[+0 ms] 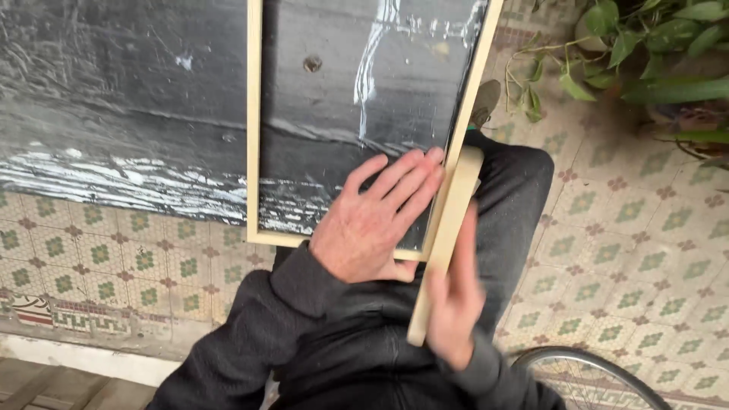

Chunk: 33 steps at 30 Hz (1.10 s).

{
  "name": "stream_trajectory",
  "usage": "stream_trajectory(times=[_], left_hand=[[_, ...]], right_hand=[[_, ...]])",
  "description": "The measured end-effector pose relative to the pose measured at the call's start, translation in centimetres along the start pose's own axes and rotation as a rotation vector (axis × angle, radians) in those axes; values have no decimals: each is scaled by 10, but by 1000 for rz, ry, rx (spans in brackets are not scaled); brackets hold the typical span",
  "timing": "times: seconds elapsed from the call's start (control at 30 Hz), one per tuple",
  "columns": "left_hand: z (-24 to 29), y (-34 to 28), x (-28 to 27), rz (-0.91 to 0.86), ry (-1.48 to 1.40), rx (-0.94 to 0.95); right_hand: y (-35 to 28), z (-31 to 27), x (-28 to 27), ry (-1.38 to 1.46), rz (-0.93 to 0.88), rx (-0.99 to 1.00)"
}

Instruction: Assembling a wooden picture frame by sanding the wooden edges and applying glue to the corner joints.

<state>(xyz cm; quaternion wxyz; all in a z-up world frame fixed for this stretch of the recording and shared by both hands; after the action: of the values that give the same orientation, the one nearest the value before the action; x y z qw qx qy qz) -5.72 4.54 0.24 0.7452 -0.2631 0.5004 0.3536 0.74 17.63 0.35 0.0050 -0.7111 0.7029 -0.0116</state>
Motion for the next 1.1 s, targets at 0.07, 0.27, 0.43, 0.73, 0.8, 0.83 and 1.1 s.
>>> stream_trajectory(times=[0.07, 0.27, 0.43, 0.73, 0.8, 0.83, 1.1], left_hand=[[2, -1, -1, 6, -21, 4], [1, -2, -2, 3, 4, 29], [-1, 0, -6, 57, 30, 21], [2, 2, -4, 39, 39, 13], [1, -3, -4, 21, 25, 8], [2, -2, -3, 33, 19, 11], [3, 0, -5, 56, 54, 33]], right_hand=[[-1, 0, 2, -14, 9, -30], [152, 37, -35, -201, -9, -265], [36, -5, -1, -151, -45, -73], [228, 69, -47, -49, 146, -19], [203, 67, -39, 83, 73, -122], [190, 61, -39, 138, 34, -187], [162, 90, -50, -49, 46, -117]])
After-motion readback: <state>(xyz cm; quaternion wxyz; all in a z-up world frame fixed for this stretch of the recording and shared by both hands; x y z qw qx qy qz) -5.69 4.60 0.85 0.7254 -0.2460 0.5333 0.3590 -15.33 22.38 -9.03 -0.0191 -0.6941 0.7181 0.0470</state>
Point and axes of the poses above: each hand's wrist, its own y-axis towards the middle knuckle, its own x-axis out of the palm, z = x × y, the point moved 7 cm from there along y, towards the middle knuckle, and after that the axes turned 12 degrees about y, right-handed, at the moved point
